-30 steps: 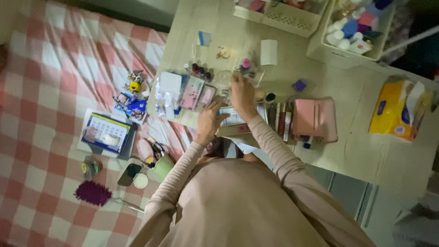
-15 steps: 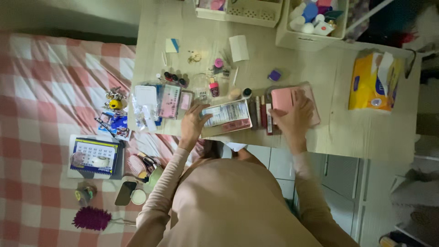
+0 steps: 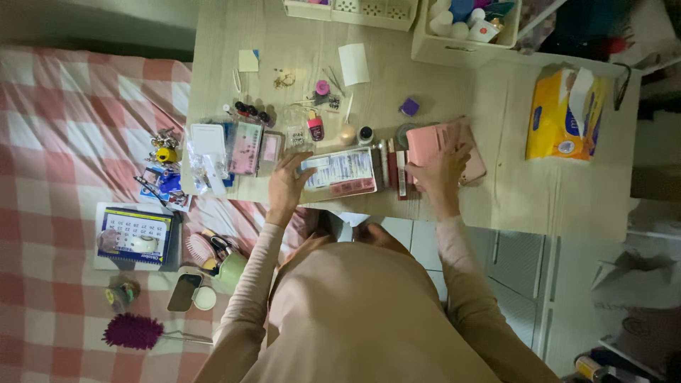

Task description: The person organizes cosmetics and small accessories on a cluttered desk. They pick up and place items such as a gold chain, hair ties, and various cosmetic containers into a small tray and other storage spots. The person also moves a pink wallet and adjusts items on a shelf above the desk.

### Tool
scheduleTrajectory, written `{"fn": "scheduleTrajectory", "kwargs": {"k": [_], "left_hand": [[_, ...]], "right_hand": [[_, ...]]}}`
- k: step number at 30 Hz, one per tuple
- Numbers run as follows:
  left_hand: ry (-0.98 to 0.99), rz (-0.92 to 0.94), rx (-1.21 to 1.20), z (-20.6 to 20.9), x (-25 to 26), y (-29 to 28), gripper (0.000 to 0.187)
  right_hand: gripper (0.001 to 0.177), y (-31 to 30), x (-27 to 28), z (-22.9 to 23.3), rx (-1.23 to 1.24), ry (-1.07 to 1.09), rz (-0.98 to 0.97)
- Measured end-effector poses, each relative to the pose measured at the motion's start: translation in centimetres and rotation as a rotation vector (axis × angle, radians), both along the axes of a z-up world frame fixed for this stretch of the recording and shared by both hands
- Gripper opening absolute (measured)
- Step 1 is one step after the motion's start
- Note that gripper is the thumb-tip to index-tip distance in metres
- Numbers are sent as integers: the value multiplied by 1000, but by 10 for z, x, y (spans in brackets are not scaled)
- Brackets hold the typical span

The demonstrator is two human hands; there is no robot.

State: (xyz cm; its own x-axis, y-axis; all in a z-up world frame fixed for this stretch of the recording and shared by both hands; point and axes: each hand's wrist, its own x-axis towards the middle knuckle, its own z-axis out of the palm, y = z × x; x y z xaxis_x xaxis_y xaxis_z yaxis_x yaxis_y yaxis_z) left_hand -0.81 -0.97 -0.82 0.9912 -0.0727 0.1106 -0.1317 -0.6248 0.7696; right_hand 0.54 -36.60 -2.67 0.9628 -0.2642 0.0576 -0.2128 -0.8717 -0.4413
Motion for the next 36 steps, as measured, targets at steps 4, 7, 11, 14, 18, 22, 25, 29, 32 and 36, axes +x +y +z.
{"fn": "scheduleTrajectory", "kwargs": {"k": [4,7,11,14,18,22,25,29,32,36], "left_hand": [[-33,41,17,-4,-3,-8,39],[-39,75,-24,-5,-8,-14,43],[-70,111,-114,2,-14,-22,53],[-58,208,-122,9,-22,-28,60],[137,351,-243,4,-35,-29,49],[133,374,-187,-15,-43,-22,36],[124,409,-140,-25,-46,-19,34],[103,413,-123,-26,-46,-23,34],[133,452,-92,-23,-49,-25,35],[142,460,-142,-20,-49,-27,37]], "right_hand": [[134,-49,-4,-15,92,-156,109],[132,-111,-30,-10,193,-77,1],[129,-171,-63,-14,158,4,-194],[126,-185,-75,-35,97,48,-295],[120,-185,-85,-57,83,-13,-266],[115,-178,-82,-52,141,-3,-315],[116,-173,-80,-41,186,-20,-317],[118,-165,-72,-27,145,39,-311],[102,-153,-65,-13,-134,-258,-44],[44,-109,-47,-6,34,-142,177]]}}
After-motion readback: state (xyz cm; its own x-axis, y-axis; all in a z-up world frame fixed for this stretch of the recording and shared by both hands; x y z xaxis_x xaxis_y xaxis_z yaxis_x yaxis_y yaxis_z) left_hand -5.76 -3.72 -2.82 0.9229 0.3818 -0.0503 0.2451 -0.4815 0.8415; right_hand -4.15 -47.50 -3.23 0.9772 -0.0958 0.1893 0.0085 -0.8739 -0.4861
